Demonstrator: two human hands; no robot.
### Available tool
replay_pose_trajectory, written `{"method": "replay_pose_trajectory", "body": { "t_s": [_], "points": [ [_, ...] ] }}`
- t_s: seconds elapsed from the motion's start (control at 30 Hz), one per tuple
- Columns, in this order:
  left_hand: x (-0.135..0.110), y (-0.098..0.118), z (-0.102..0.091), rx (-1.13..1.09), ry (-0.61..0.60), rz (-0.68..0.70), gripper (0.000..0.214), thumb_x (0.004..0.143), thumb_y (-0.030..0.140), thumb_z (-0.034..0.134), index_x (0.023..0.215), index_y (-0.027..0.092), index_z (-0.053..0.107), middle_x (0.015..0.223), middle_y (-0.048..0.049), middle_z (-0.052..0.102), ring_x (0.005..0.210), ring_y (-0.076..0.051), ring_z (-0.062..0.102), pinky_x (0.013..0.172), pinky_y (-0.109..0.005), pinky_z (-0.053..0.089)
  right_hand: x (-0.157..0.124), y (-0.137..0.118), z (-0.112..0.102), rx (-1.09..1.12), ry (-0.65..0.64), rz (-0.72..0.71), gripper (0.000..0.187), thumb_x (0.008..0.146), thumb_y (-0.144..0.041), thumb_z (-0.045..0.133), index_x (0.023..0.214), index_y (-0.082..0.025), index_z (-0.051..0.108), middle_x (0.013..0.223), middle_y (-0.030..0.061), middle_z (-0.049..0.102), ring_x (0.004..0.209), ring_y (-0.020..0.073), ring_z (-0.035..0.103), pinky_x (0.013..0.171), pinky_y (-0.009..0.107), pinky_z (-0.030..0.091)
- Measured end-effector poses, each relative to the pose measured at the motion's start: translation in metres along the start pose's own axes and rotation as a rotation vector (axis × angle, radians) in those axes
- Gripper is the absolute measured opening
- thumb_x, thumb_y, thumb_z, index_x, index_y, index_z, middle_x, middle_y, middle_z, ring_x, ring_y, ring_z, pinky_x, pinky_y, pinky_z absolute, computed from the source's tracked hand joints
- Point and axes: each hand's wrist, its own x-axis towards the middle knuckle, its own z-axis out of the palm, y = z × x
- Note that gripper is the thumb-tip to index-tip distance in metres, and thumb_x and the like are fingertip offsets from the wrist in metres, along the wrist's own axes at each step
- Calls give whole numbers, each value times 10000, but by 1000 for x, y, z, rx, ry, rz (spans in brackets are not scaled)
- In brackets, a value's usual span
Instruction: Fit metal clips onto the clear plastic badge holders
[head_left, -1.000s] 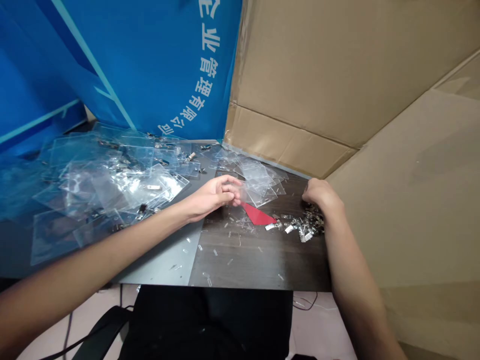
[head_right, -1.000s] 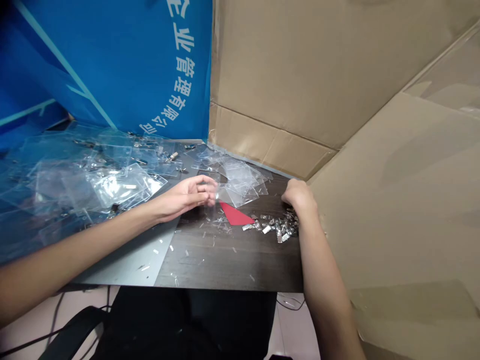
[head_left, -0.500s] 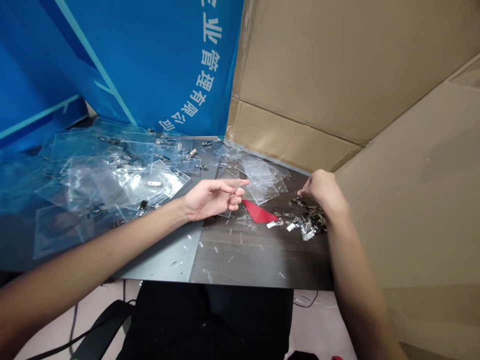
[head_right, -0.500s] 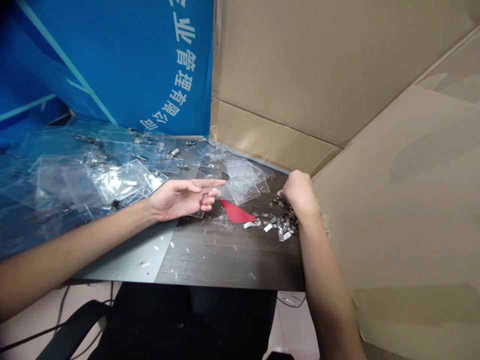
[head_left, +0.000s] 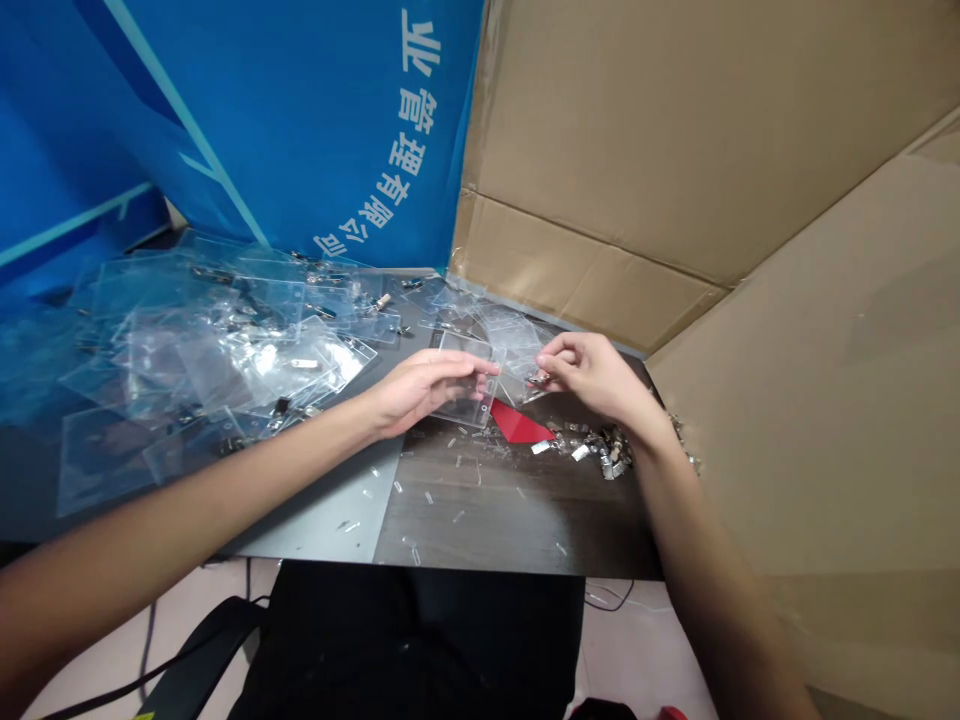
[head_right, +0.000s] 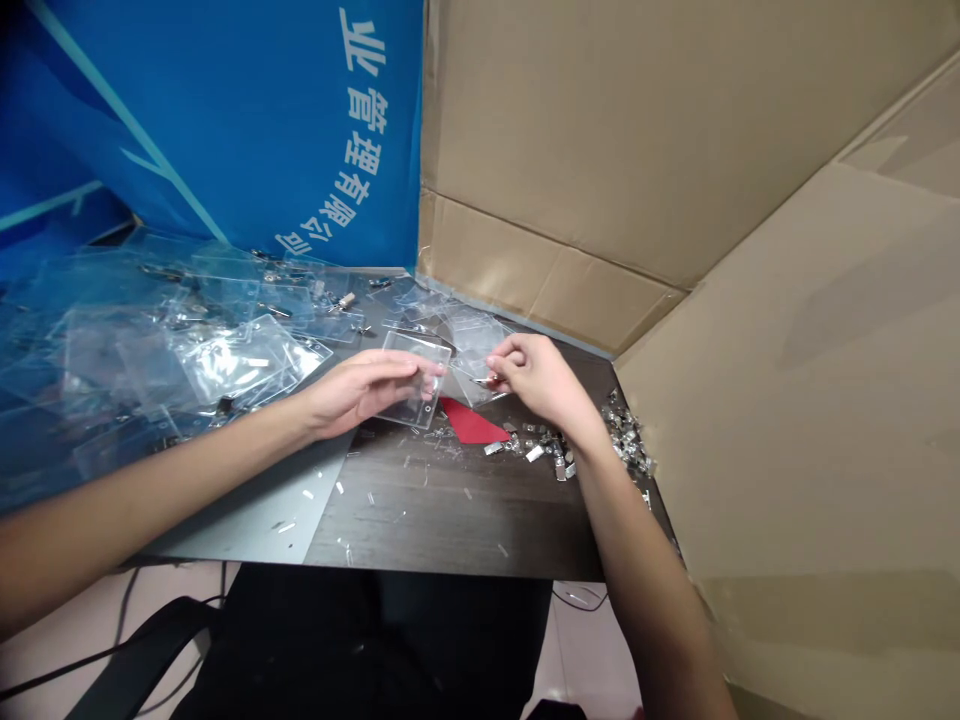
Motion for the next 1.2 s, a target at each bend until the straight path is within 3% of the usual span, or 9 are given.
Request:
{"method": "replay_pose_trajectory", "body": {
  "t_s": [0.13, 0.23, 0.3, 0.37, 0.53, 0.67, 0.8, 1.03, 1.2],
  "points": [
    [0, 0, -1, 35, 155, 22, 427, 816, 220, 925, 1187, 135, 731, 932, -76, 815, 818, -168, 722, 841, -337, 547, 5, 7, 35, 242, -126, -6, 345, 926, -532, 846, 988, -213, 728, 797, 21, 686, 648, 180, 741, 601, 323, 645],
    [2, -1, -3, 32, 197, 41, 494, 733, 101, 876, 1160, 160, 635, 911, -51, 787, 810, -159, 701, 790, -310, 500, 5, 12, 55, 289, -96, -41, 338, 939, -536, 819, 993, -220, 714, 794, 1, 676, 538, 111, 606, 453, 248, 473],
    [2, 0, -4, 2, 217, 53, 521, 673, 38, 783, 1135, 176, 586, 836, 3, 710, 755, -128, 635, 736, -286, 449, 4, 13, 63, 296, -81, -61, 349, 917, -526, 845, 993, -211, 714, 768, -6, 693, 532, 94, 557, 475, 238, 439],
    [1, 2, -2, -49, 228, 39, 594, 633, 31, 731, 1170, 197, 541, 809, 52, 620, 697, -98, 550, 684, -271, 391, 1, 12, 67, 302, -75, -56, 384, 863, -520, 904, 982, -203, 724, 748, -1, 722, 572, 103, 580, 562, 255, 500],
    [-8, 9, 4, -56, 133, -20, 871, 690, 115, 898, 1390, 273, 404, 871, 89, 529, 715, -94, 528, 711, -271, 405, -4, 8, 71, 400, -57, 28, 493, 668, -557, 1047, 876, -208, 767, 765, 26, 780, 677, 145, 669, 697, 306, 583],
    [-11, 7, 6, -29, 119, 1, 833, 722, 114, 905, 1377, 260, 411, 957, 63, 525, 760, -85, 580, 743, -276, 442, -5, 7, 74, 505, -30, 33, 536, 589, -568, 1079, 924, -223, 841, 860, 44, 820, 763, 175, 718, 777, 346, 613],
    [-7, 0, 6, 31, 158, 15, 719, 778, 99, 824, 1389, 236, 471, 1019, 14, 576, 813, -113, 627, 740, -283, 470, -7, 5, 76, 467, -28, -47, 455, 753, -603, 975, 1007, -239, 876, 905, 48, 814, 761, 173, 679, 749, 346, 585],
    [-1, -11, 5, -90, 167, -21, 742, 916, 154, 696, 1637, 200, 527, 1502, -167, 569, 1144, -232, 697, 1027, -443, 597, -13, -4, 82, 313, -67, -167, 302, 944, -506, 755, 910, -207, 776, 698, -43, 588, 636, 129, 499, 654, 294, 418],
    [-4, -10, 6, -85, 97, -49, 725, 934, 118, 684, 1640, 216, 546, 1723, -201, 460, 1164, -215, 714, 1064, -416, 590, -17, -5, 88, 349, -175, -138, 267, 946, -453, 679, 806, -225, 669, 628, -76, 448, 600, 133, 423, 630, 296, 373]
  ]
}}
